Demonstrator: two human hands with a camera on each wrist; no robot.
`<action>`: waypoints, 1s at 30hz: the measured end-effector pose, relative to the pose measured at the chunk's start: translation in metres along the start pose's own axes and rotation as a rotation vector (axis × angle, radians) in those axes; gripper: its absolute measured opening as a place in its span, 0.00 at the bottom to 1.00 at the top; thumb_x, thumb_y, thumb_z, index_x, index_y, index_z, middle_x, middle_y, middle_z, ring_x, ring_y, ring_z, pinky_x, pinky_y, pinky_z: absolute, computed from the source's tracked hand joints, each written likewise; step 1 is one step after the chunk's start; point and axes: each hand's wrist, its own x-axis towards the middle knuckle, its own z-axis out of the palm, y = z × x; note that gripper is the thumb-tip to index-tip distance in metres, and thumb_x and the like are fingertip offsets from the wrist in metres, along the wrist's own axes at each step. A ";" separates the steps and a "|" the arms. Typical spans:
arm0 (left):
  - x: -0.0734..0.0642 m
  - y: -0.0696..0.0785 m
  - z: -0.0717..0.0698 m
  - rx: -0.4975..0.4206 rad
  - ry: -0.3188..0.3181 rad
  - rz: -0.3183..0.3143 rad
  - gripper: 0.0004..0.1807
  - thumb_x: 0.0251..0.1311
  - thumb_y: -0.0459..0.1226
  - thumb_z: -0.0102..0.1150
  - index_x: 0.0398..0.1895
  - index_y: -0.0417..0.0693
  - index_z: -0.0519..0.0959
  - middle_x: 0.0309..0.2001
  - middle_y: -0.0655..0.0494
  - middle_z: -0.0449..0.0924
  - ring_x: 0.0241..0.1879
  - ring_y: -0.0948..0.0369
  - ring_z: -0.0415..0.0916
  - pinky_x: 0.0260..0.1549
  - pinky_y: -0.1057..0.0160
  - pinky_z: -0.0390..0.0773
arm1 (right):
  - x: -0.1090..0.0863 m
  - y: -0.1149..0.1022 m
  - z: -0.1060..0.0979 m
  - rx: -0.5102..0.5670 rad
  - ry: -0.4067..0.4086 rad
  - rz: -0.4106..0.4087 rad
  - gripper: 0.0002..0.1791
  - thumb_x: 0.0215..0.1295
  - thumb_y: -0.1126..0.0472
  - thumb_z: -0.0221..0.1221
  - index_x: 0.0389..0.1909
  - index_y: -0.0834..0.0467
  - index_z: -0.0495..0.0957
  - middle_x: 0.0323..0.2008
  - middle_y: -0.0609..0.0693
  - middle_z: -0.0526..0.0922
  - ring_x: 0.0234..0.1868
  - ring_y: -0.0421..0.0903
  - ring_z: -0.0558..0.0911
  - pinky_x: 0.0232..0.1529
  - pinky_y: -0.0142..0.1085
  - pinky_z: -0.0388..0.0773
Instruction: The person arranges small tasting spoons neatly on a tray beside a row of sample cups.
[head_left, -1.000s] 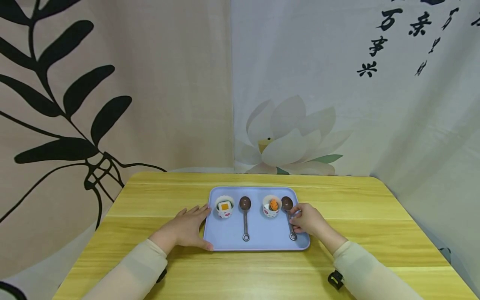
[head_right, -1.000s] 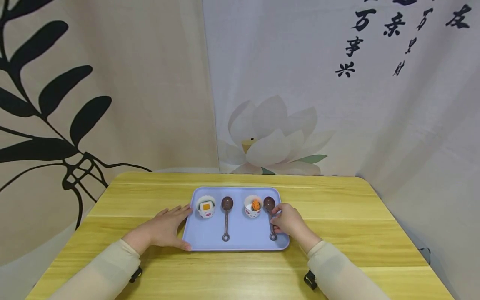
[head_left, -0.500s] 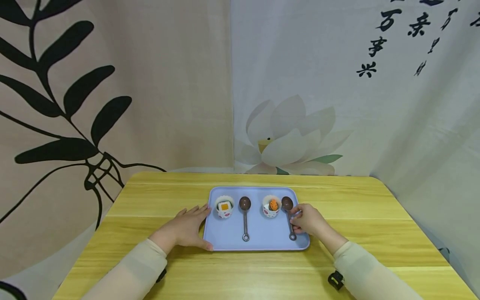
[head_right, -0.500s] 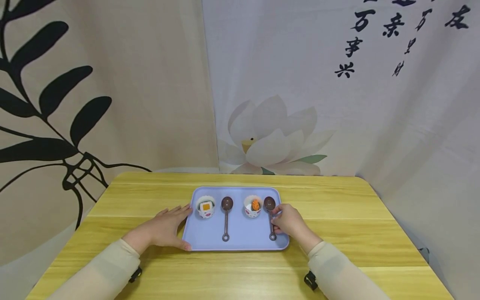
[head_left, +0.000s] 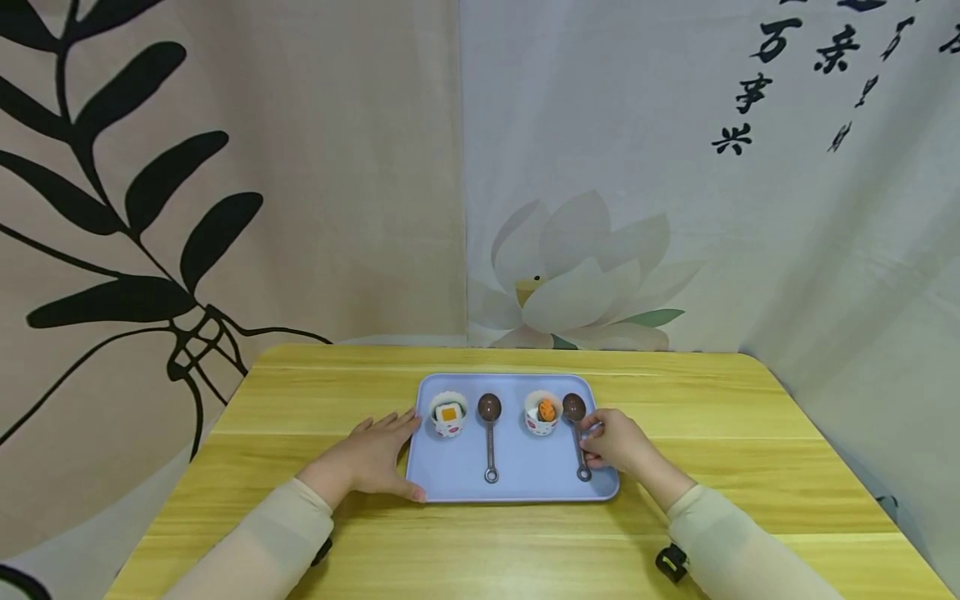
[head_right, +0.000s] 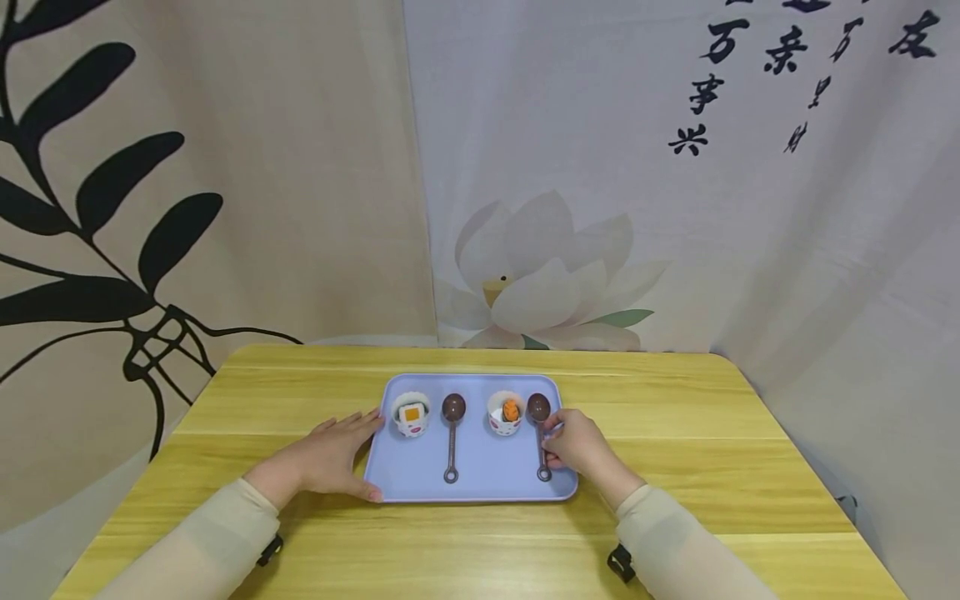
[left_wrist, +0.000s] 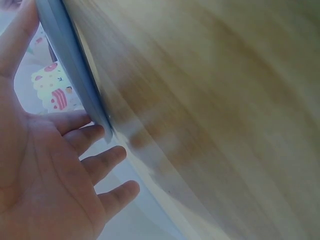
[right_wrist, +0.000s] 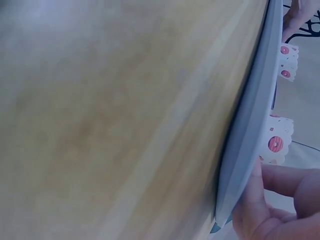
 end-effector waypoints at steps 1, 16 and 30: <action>0.000 0.000 0.000 -0.001 -0.001 0.000 0.69 0.36 0.70 0.73 0.77 0.39 0.58 0.78 0.47 0.52 0.76 0.41 0.49 0.71 0.34 0.46 | -0.001 0.000 -0.001 0.001 -0.001 -0.002 0.12 0.63 0.75 0.61 0.48 0.71 0.77 0.29 0.57 0.81 0.23 0.46 0.84 0.28 0.37 0.85; -0.002 -0.002 0.001 -0.012 -0.001 0.018 0.68 0.38 0.70 0.71 0.77 0.38 0.58 0.78 0.46 0.52 0.76 0.42 0.50 0.70 0.34 0.47 | -0.014 -0.002 -0.019 0.013 -0.003 -0.022 0.13 0.65 0.73 0.60 0.50 0.71 0.76 0.32 0.59 0.81 0.24 0.47 0.83 0.29 0.40 0.85; -0.009 -0.010 -0.001 -0.013 0.059 0.102 0.57 0.53 0.66 0.65 0.75 0.35 0.61 0.76 0.40 0.57 0.74 0.41 0.55 0.70 0.35 0.52 | -0.032 -0.006 -0.055 -0.081 -0.043 -0.146 0.16 0.70 0.64 0.60 0.53 0.71 0.76 0.37 0.59 0.80 0.32 0.51 0.83 0.32 0.45 0.86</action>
